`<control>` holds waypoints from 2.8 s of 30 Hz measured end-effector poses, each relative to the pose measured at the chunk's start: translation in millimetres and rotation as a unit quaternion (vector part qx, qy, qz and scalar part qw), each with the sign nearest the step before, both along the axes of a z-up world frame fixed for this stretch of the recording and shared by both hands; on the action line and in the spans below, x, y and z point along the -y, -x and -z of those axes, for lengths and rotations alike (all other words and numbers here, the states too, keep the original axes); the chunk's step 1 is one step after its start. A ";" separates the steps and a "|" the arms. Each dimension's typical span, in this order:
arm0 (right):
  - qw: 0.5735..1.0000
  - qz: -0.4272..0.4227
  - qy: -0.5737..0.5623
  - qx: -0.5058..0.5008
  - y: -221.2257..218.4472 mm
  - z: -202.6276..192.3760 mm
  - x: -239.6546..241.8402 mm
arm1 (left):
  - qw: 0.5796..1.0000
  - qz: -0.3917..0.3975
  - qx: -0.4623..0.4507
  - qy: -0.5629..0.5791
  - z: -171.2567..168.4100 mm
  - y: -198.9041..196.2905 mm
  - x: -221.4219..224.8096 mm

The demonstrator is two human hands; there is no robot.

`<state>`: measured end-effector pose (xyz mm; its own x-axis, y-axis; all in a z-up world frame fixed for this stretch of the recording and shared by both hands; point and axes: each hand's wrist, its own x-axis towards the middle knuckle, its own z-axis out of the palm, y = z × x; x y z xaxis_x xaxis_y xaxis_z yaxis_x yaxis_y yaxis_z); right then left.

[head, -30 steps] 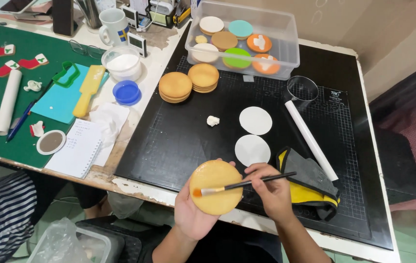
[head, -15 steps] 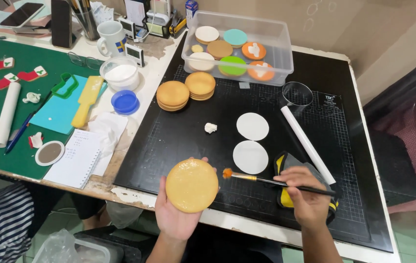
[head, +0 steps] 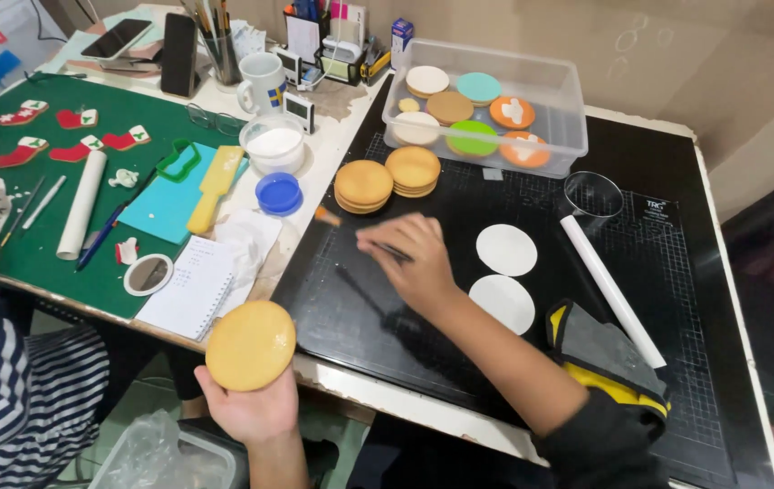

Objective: Decorating a cookie by kneading fondant, applying adhesive with a brush, and smoothing the fondant onto the cookie surface.

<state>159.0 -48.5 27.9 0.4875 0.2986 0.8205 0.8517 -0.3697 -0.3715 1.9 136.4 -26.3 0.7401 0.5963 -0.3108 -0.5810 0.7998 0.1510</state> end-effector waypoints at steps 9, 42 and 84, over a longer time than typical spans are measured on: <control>0.967 0.023 0.159 -0.198 -126.5 49.8 -121.9 | 0.995 -0.019 -0.099 0.013 11.0 24.7 -34.7; 0.933 -0.057 -0.152 -0.320 22.0 -4.9 61.1 | 0.966 0.236 0.105 -0.006 24.2 -30.6 15.8; 0.933 0.036 -0.320 -0.162 110.6 67.4 105.2 | 0.875 0.409 0.258 -0.003 8.0 -9.9 98.2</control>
